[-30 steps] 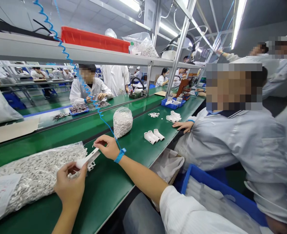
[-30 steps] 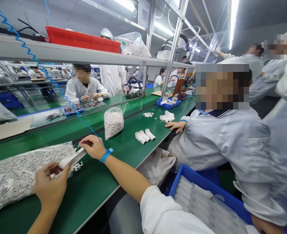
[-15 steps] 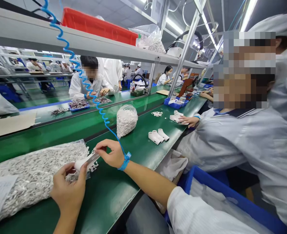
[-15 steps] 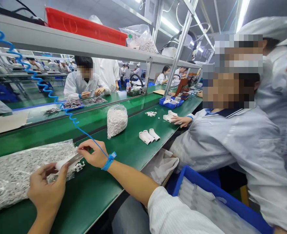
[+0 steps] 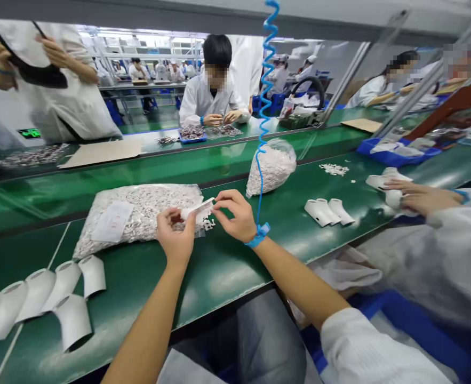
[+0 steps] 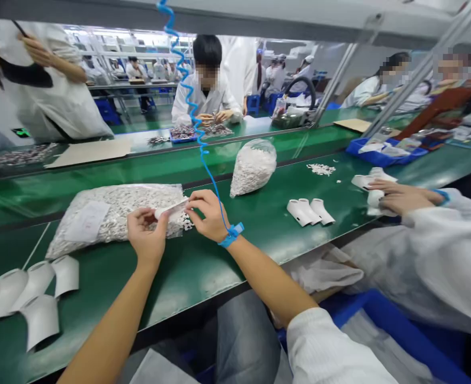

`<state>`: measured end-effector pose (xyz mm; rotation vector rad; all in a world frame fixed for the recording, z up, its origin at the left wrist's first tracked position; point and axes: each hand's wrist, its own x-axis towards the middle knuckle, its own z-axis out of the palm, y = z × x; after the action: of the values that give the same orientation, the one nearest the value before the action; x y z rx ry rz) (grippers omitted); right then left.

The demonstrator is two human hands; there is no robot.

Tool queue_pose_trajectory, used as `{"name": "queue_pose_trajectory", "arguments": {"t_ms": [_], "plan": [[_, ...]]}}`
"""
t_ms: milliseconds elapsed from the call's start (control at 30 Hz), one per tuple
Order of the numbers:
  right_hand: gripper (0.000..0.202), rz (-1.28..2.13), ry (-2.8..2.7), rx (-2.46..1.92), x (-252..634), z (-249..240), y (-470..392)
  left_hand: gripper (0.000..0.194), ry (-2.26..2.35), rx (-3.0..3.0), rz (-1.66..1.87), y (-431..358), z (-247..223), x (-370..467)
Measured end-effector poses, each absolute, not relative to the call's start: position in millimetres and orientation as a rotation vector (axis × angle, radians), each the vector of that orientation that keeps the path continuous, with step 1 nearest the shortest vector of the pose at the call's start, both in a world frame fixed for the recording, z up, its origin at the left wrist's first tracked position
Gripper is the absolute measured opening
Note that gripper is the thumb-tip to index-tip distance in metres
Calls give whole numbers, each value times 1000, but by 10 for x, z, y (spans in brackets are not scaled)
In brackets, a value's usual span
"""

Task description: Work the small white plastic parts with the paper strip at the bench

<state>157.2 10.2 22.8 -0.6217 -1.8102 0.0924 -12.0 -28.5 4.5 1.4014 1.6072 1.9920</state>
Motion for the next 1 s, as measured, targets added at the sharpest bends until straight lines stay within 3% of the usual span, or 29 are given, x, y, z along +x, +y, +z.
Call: {"name": "queue_pose_trajectory", "arguments": {"t_ms": [500,1000], "plan": [[6,-131,-1873,-699,1572,93,162,40,1605,1381,1842,-319,94,-117],[11,-59,-1886,-673,1564,97,141,38,1555,1372,1836,-322,65,-135]]}}
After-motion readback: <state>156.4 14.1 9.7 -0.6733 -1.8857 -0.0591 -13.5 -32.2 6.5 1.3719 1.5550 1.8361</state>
